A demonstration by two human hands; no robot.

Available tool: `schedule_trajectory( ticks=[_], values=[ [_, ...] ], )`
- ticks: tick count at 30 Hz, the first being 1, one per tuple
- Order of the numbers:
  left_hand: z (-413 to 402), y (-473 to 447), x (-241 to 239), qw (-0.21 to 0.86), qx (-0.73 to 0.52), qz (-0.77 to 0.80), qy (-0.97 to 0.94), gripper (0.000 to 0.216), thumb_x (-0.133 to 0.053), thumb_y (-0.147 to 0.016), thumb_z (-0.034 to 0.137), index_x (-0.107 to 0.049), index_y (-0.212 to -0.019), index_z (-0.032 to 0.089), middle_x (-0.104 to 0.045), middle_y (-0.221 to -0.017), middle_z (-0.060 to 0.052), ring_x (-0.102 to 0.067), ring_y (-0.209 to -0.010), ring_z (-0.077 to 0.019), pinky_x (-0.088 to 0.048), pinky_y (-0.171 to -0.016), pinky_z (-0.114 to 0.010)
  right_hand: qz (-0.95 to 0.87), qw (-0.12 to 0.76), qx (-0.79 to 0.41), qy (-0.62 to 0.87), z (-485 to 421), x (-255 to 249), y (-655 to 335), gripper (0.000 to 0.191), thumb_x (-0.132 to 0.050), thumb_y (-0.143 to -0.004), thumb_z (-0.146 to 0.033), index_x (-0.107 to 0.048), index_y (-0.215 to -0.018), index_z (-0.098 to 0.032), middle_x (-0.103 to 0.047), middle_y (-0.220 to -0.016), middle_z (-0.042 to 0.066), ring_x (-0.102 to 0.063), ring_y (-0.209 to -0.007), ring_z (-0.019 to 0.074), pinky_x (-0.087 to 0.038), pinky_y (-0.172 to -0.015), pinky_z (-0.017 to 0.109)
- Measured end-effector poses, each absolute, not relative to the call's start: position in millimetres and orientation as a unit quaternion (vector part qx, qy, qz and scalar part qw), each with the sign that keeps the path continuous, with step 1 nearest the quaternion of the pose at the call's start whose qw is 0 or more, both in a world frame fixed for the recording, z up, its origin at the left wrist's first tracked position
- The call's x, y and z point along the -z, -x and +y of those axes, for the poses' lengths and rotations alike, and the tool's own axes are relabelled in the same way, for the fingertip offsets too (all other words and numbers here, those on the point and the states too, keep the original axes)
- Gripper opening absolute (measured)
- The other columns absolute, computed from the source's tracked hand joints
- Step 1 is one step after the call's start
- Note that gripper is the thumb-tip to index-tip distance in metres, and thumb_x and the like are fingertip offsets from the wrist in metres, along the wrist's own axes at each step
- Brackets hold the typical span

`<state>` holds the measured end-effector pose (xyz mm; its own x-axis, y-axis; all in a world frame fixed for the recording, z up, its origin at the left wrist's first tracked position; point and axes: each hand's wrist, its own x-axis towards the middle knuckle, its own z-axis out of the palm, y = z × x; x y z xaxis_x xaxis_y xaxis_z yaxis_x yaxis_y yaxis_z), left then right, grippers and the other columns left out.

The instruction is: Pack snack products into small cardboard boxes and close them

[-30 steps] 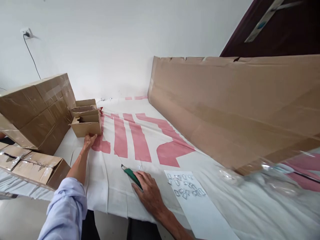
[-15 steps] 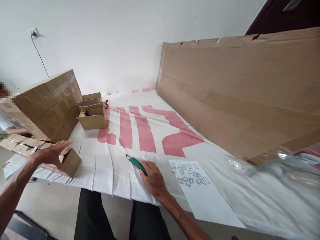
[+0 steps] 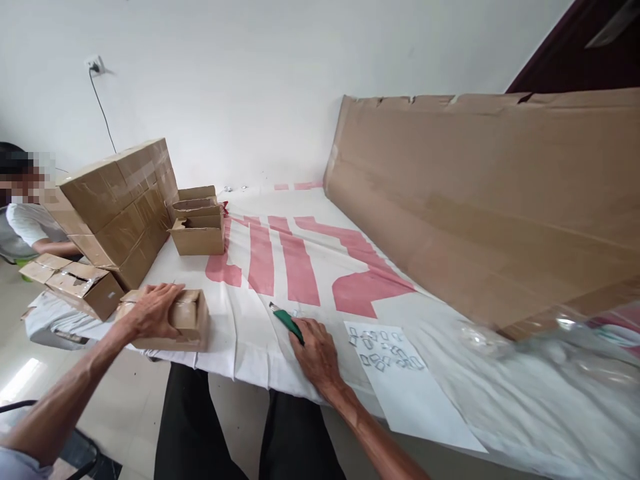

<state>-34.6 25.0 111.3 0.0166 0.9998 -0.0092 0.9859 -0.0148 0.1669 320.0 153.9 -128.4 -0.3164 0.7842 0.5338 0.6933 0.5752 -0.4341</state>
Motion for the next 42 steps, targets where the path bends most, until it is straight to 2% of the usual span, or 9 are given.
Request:
schedule_trajectory(
  ticks=[5, 11, 15, 20, 26, 31, 35, 39, 42],
  values=[
    [33.4, -58.7, -91.9, 0.046, -0.12, 0.674, -0.728, 0.094, -0.093, -0.062, 0.047, -0.056, -0.145, 0.02, -0.071, -0.127, -0.019, -0.062, -0.124, -0.0461, -0.04, -0.114, -0.059, -0.807, 0.374, -0.035, 0.456, 151.5, 125.7, -318.6, 0.029, -0.051, -0.097, -0.021, -0.068, -0.121, -0.019, -0.07, -0.117, 0.013, -0.062, -0.108, 0.0307, -0.05, -0.092, 0.045],
    [7.7, -23.7, -99.6, 0.106, -0.214, 0.682, -0.692, 0.108, -0.093, -0.068, 0.051, -0.041, -0.16, 0.027, -0.05, -0.162, -0.017, -0.046, -0.15, -0.0471, -0.032, -0.125, -0.068, -0.79, 0.446, -0.035, 0.42, 146.9, 116.5, -320.9, 0.028, -0.051, -0.101, -0.025, -0.07, -0.12, -0.018, -0.07, -0.12, 0.016, -0.062, -0.113, 0.0324, -0.053, -0.097, 0.05],
    [-21.0, 33.2, -80.8, 0.226, -0.309, 0.704, -0.599, 0.109, -0.093, -0.066, 0.058, -0.044, -0.158, 0.026, -0.042, -0.168, -0.018, -0.04, -0.155, -0.0481, -0.04, -0.123, -0.065, -0.756, 0.512, -0.16, 0.374, 132.3, 83.2, -310.2, 0.027, -0.053, -0.106, -0.035, -0.071, -0.121, -0.022, -0.071, -0.119, 0.014, -0.066, -0.113, 0.0299, -0.057, -0.098, 0.048],
    [-32.2, 38.6, -36.8, 0.364, -0.467, 0.594, -0.545, 0.104, -0.098, -0.061, 0.062, -0.047, -0.145, 0.026, -0.048, -0.163, -0.022, -0.044, -0.154, -0.0437, -0.045, -0.12, -0.055, -0.761, 0.494, -0.293, 0.301, 109.8, 28.9, -292.7, 0.031, -0.053, -0.108, -0.044, -0.072, -0.119, -0.023, -0.073, -0.123, 0.013, -0.071, -0.111, 0.0274, -0.061, -0.093, 0.041],
    [-41.3, 13.2, -28.6, 0.32, -0.5, 0.598, -0.538, 0.076, -0.097, -0.065, 0.062, -0.056, -0.117, 0.024, -0.045, -0.164, -0.02, -0.046, -0.151, -0.0426, -0.048, -0.116, -0.051, -0.785, 0.473, -0.277, 0.289, 106.3, 12.4, -287.8, 0.027, -0.061, -0.103, -0.046, -0.071, -0.111, -0.022, -0.071, -0.117, 0.013, -0.07, -0.108, 0.0275, -0.061, -0.094, 0.043],
    [-50.0, -1.8, -33.6, 0.283, -0.461, 0.631, -0.556, 0.072, -0.085, -0.078, 0.066, -0.065, -0.133, 0.025, -0.042, -0.162, -0.015, -0.043, -0.151, -0.0419, -0.045, -0.12, -0.05, -0.785, 0.475, -0.286, 0.275, 107.8, 14.3, -288.3, 0.023, -0.062, -0.102, -0.042, -0.068, -0.113, -0.023, -0.068, -0.12, 0.012, -0.069, -0.111, 0.0269, -0.061, -0.086, 0.039],
    [-50.0, -11.3, -30.0, 0.253, -0.459, 0.638, -0.564, 0.07, -0.082, -0.08, 0.067, -0.066, -0.136, 0.027, -0.047, -0.15, -0.011, -0.045, -0.146, -0.0377, -0.039, -0.125, -0.049, -0.784, 0.46, -0.312, 0.276, 112.8, 13.3, -293.5, 0.023, -0.059, -0.104, -0.043, -0.068, -0.112, -0.024, -0.069, -0.121, 0.011, -0.068, -0.114, 0.0261, -0.06, -0.09, 0.038],
    [-49.3, -16.6, -30.3, 0.239, -0.461, 0.641, -0.565, 0.069, -0.082, -0.08, 0.066, -0.066, -0.136, 0.027, -0.049, -0.145, -0.01, -0.048, -0.141, -0.0367, -0.042, -0.123, -0.049, -0.77, 0.447, -0.313, 0.332, 133.8, 25.9, -306.4, 0.035, -0.048, -0.107, -0.051, -0.069, -0.106, -0.024, -0.071, -0.114, 0.012, -0.069, -0.111, 0.0275, -0.058, -0.095, 0.042],
    [-49.4, -17.1, -31.6, 0.228, -0.457, 0.639, -0.575, 0.07, -0.08, -0.081, 0.066, -0.066, -0.137, 0.026, -0.052, -0.14, -0.01, -0.051, -0.136, -0.0364, -0.045, -0.121, -0.05, -0.787, 0.384, -0.294, 0.384, 150.6, 42.7, -315.7, 0.044, -0.054, -0.099, -0.064, -0.07, -0.099, -0.023, -0.072, -0.103, 0.013, -0.069, -0.102, 0.0317, -0.056, -0.091, 0.047]
  ],
)
